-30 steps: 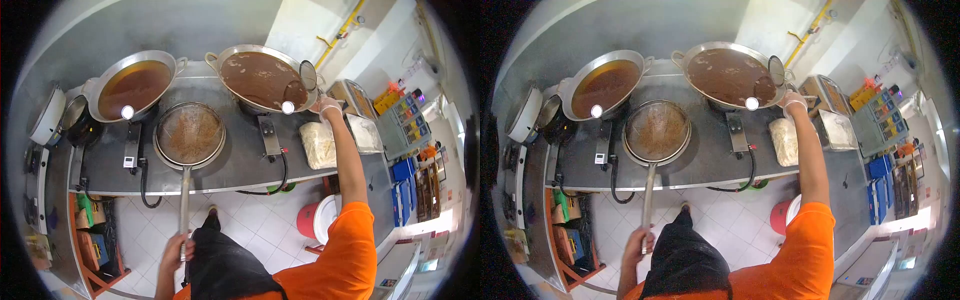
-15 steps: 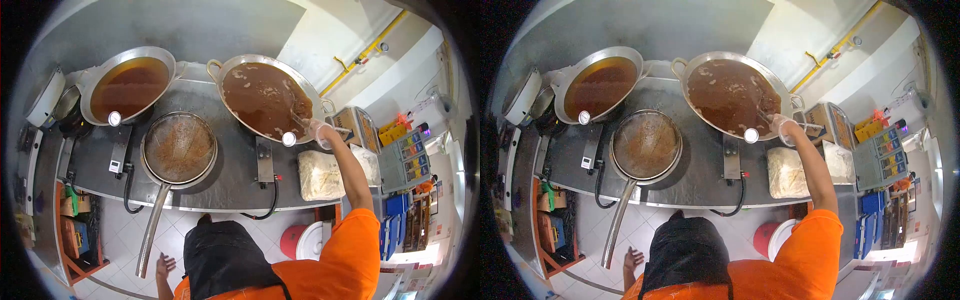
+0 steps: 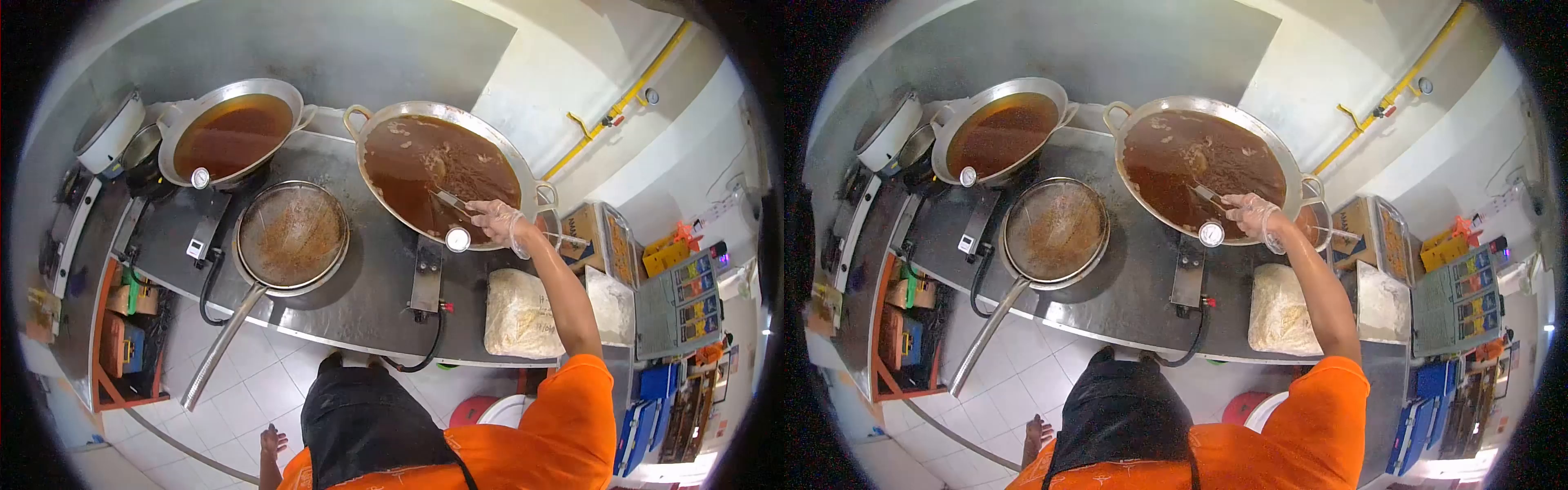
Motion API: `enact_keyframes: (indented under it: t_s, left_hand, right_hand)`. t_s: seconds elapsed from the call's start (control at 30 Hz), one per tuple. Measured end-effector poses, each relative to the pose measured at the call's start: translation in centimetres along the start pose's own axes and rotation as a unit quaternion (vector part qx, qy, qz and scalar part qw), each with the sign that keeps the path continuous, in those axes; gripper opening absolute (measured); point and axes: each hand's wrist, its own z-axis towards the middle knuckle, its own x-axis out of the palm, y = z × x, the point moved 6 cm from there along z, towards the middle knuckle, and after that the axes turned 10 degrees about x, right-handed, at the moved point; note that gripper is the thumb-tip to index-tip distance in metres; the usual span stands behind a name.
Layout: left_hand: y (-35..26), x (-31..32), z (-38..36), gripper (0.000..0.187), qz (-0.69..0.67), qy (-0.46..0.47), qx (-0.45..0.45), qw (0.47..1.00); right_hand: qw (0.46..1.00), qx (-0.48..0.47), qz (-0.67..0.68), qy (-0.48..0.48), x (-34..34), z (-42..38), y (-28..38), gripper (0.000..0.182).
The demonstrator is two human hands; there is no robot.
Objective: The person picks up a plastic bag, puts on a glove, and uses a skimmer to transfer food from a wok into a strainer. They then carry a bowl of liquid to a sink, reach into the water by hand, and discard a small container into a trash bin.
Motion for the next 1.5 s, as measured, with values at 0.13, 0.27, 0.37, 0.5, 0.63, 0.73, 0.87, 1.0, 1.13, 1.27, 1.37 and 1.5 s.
enact_keyframes:
  t_s: [0.13, 0.27, 0.37, 0.5, 0.63, 0.73, 0.87, 1.0, 1.13, 1.27, 1.37, 1.5]
  left_hand:
    - [-2.4, 3.6, -1.3, 0.055, -0.008, -0.001, 0.076, 0.997]
    - [-2.1, 5.8, -2.2, 0.053, 0.000, 0.002, 0.082, 0.997]
    - [-0.7, 6.4, -2.9, 0.051, 0.008, 0.005, 0.053, 0.999]
    - [1.9, 5.4, -2.7, 0.053, 0.021, 0.001, 0.010, 1.000]
    - [7.2, 2.2, 1.3, 0.054, -0.055, 0.035, 0.000, 0.998]
    - [4.9, 0.5, 0.8, 0.056, 0.012, -0.011, -0.009, 1.000]
    - [3.4, -2.0, 2.3, 0.057, -0.006, -0.023, 0.013, 1.000]
    - [2.3, -2.9, 4.1, 0.057, -0.020, -0.034, 0.024, 0.999]
    - [1.8, -3.1, 6.3, 0.056, -0.026, -0.034, 0.053, 0.998]
    - [1.2, -2.2, 5.7, 0.058, -0.040, -0.034, 0.078, 0.996]
    - [1.5, -1.5, 5.2, 0.058, -0.074, -0.028, 0.039, 0.996]
    - [3.8, -2.0, 3.9, 0.057, -0.101, -0.042, 0.069, 0.992]
  right_hand:
    - [0.997, -0.052, 0.023, 0.043, -1.1, 0.9, -0.8, 0.053]
    - [0.994, -0.055, 0.044, 0.081, -0.9, -0.8, -0.8, 0.056]
    - [0.996, -0.052, 0.048, 0.061, -0.2, -3.2, -0.1, 0.055]
    - [0.997, -0.050, 0.032, 0.043, 0.6, -4.6, 0.2, 0.054]
    - [0.997, -0.059, 0.045, 0.022, 1.0, -3.3, -0.8, 0.054]
    - [0.998, -0.057, 0.027, 0.012, 1.9, -4.7, 0.2, 0.054]
    - [0.998, -0.050, 0.022, -0.018, 3.4, -6.5, 1.2, 0.053]
    - [0.998, -0.050, -0.008, -0.023, 5.7, -8.7, 2.8, 0.054]
    - [0.958, -0.169, -0.205, -0.106, 12.4, -10.5, 4.6, 0.039]
    - [0.882, -0.070, -0.446, -0.133, 25.1, -6.5, 2.1, 0.029]
    - [0.839, -0.105, -0.519, -0.124, 29.7, -4.1, -0.5, 0.031]
    - [0.811, -0.098, -0.561, -0.134, 30.1, -3.7, -1.8, 0.030]
